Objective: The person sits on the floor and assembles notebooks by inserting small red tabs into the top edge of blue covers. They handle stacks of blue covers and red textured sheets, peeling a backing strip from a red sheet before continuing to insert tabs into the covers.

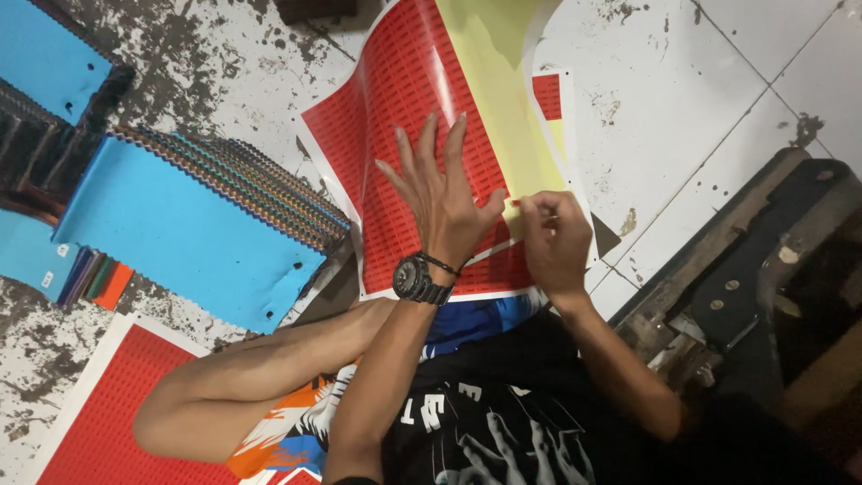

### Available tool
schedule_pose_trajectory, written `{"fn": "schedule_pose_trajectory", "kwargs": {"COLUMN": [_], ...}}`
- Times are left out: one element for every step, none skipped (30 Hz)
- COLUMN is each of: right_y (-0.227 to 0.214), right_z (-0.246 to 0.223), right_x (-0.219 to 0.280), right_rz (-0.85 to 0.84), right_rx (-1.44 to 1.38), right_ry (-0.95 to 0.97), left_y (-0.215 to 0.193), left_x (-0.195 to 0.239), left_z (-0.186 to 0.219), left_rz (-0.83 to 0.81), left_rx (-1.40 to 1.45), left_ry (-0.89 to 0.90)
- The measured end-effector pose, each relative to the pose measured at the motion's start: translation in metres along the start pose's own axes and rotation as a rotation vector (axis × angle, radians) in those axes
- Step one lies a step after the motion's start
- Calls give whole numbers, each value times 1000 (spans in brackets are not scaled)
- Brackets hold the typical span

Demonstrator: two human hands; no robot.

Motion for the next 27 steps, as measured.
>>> {"fn": "schedule_pose_trajectory", "kwargs": {"right_y": [-5,-6,-6,-6,-4,5,16,20,30,39,41,43,44,43,40,36,30,16,3,3,3,4,6,8,10,11,12], "right_z": [4,3,5,7,4,13,19,18,21,23,22,17,12,15,16,18,15,9,0,-1,-8,-16,-12,-14,-15,-16,-19], "right_x": [1,2,2,0,4,9,16,19,25,29,30,30,31,29,27,25,21,14,8,3,-1,-7,-8,-7,-6,-6,-6], "right_rz": [36,34,28,27,29,-5,-41,-43,-80,-117,-118,-125,-131,-134,-128,-119,-118,-73,-28,-28,-32,-35,-33,-28,-23,-24,-19], "right_rx": [-68,-66,-177,-289,-289,-463,-637,-637,-669,-701,-701,-723,-744,-745,-719,-692,-691,-477,-263,-262,-117,27,29,77,126,126,161], "right_ry": [-14,-11,17,41,39,158,277,280,336,389,389,346,302,303,277,251,252,177,102,105,38,-32,-32,-88,-144,-145,-165], "left_y": [-1,0,-1,-1,0,-8,-17,-17,-22,-25,-26,-28,-30,-30,-30,-30,-33,-32,-31,-32,-29,-25,-23,-21,-19,-20,-20], "left_x": [0,0,1,-2,0,3,6,7,9,10,10,12,13,14,15,16,17,15,12,12,10,7,6,5,5,4,4], "left_z": [0,-1,-3,-4,-1,0,1,4,6,7,10,12,14,11,10,9,8,9,11,9,9,9,9,8,7,9,10], "left_rz": [3,1,7,17,18,109,200,199,242,286,287,300,314,315,318,319,318,266,214,211,163,116,116,100,85,86,81], "left_rx": [14,15,48,82,83,162,240,239,277,316,316,339,361,359,351,346,346,283,219,220,147,76,78,44,9,9,-17], "left_ry": [-1,-4,-12,-12,-9,-9,-9,-12,-27,-41,-41,-39,-37,-39,-31,-22,-22,-9,5,3,15,30,32,32,33,32,28]}}
Point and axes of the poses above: each hand's wrist, its own x-axis away from the middle knuckle, its own y-axis out of the palm, z = x × y, the point moved 10 cm from there along -x, towards the middle knuckle, and after that the axes turned 1 degree about x, right-handed, at the moved point
